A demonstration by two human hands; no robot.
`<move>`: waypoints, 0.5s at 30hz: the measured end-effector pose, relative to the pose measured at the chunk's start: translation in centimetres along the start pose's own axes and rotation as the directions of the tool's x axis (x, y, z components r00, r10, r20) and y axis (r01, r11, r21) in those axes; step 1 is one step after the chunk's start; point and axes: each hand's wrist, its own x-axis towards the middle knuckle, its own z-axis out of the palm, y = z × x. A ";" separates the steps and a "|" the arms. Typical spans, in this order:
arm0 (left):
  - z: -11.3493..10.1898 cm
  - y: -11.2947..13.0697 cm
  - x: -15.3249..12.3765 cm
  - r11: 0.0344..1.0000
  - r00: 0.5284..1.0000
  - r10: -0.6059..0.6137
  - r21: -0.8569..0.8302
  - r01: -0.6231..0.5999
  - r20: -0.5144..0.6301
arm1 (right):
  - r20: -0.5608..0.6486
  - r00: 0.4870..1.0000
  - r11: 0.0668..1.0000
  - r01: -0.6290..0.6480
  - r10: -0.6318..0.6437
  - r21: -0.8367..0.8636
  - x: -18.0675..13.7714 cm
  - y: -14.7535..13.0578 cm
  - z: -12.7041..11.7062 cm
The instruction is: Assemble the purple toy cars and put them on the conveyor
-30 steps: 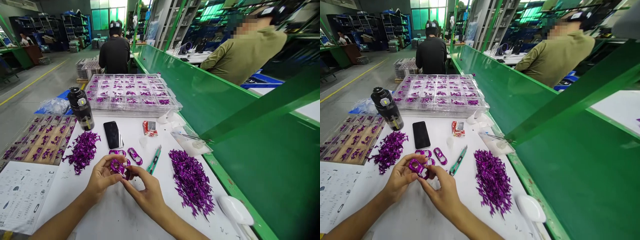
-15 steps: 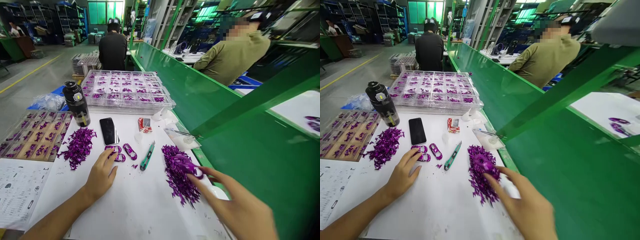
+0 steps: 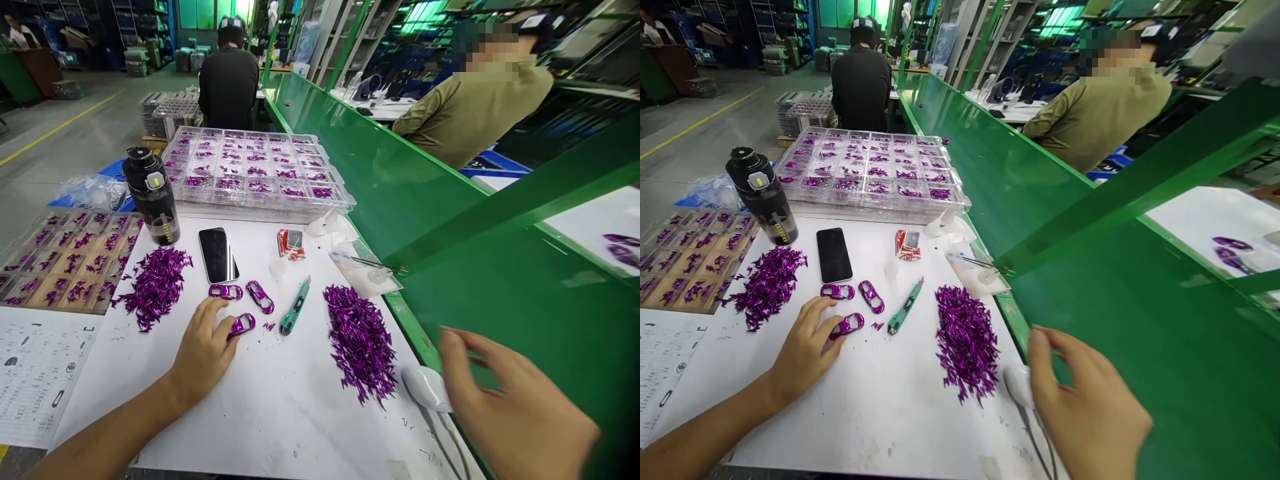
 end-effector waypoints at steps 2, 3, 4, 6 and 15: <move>-0.2 0.2 -0.1 0.996 0.999 0.049 -0.080 -0.049 -0.004 | 0.027 1.000 1.000 -0.001 0.001 0.002 0.7 -3.1 2.1; -0.3 0.3 -0.1 0.990 0.998 0.069 -0.124 -0.070 -0.012 | 0.098 0.995 0.998 0.007 -0.013 0.062 1.2 -4.7 3.3; -0.3 0.4 -0.1 0.982 0.997 0.078 -0.171 -0.080 -0.021 | 0.185 0.982 0.991 0.002 -0.027 0.135 1.9 -6.1 4.7; -0.5 0.5 -0.1 0.957 0.997 0.056 -0.284 -0.067 -0.046 | 0.350 0.937 0.970 -0.067 -0.020 0.235 3.3 -8.4 7.6; -2.4 0.5 0.6 0.270 0.896 -0.308 -0.873 0.406 0.321 | 0.450 0.887 0.844 -0.318 0.104 0.431 5.1 -10.7 15.4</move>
